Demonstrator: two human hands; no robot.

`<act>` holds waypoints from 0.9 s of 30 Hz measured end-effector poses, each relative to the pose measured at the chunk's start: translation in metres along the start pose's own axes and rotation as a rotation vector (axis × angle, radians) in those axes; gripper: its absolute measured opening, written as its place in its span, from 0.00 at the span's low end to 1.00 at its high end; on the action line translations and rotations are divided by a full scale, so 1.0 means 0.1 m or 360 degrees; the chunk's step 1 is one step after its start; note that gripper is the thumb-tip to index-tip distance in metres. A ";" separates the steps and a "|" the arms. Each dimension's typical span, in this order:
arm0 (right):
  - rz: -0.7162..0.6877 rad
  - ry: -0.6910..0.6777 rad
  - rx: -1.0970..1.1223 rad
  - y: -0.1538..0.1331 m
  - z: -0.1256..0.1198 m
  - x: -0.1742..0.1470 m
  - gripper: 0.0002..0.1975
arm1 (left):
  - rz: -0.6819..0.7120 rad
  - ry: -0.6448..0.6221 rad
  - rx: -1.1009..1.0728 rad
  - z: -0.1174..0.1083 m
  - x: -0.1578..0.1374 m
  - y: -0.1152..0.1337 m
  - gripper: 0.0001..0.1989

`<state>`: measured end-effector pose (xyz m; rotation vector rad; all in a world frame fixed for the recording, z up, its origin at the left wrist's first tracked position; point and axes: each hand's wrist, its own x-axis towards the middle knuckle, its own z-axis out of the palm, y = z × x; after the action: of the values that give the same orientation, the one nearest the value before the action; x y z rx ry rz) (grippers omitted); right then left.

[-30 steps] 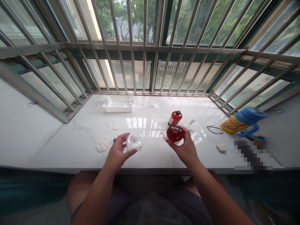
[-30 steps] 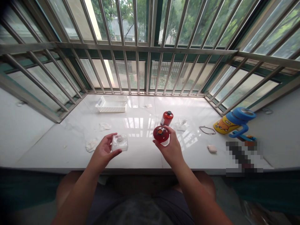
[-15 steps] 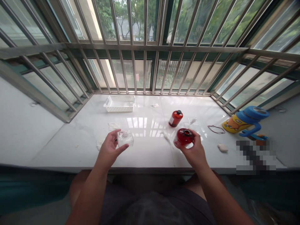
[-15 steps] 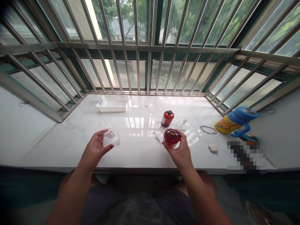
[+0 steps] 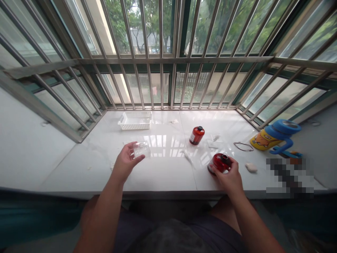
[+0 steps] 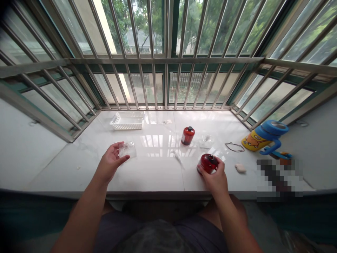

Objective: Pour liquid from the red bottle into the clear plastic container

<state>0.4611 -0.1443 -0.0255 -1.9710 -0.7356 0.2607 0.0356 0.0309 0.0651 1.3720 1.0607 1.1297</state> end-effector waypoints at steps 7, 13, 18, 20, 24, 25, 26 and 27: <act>-0.0078 0.0112 -0.0018 0.11 0.07 0.00 0.55 | 0.0081 0.0019 0.0192 -0.03 0.36 0.12 0.38; 0.0009 0.0133 -0.0085 0.19 0.17 -0.07 0.57 | -0.0001 -0.0013 0.0201 0.18 0.60 -0.17 0.37; -0.0033 0.0143 -0.0084 0.24 0.21 -0.08 0.57 | -0.0215 -0.0093 0.0118 0.45 0.69 -0.59 0.43; -0.0067 0.0147 -0.0084 0.24 0.21 -0.08 0.57 | -0.0273 -0.0116 0.0107 0.55 0.69 -0.69 0.44; -0.0108 0.0141 -0.0046 0.25 0.23 -0.08 0.57 | -0.0315 -0.0154 0.0114 0.66 0.67 -0.73 0.45; -0.0149 0.0145 -0.0019 0.26 0.23 -0.07 0.58 | -0.0318 -0.0158 0.0119 0.67 0.67 -0.73 0.46; -0.0209 0.0154 0.0014 0.27 0.22 -0.07 0.59 | -0.0316 -0.0159 0.0122 0.66 0.66 -0.71 0.47; -0.0280 0.0172 0.0048 0.28 0.21 -0.08 0.59 | -0.0309 -0.0151 0.0137 0.65 0.65 -0.69 0.49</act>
<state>0.4558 -0.1433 -0.0608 -1.8632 -0.8237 0.0588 0.1092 0.0900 -0.0008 1.3441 1.1574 0.8777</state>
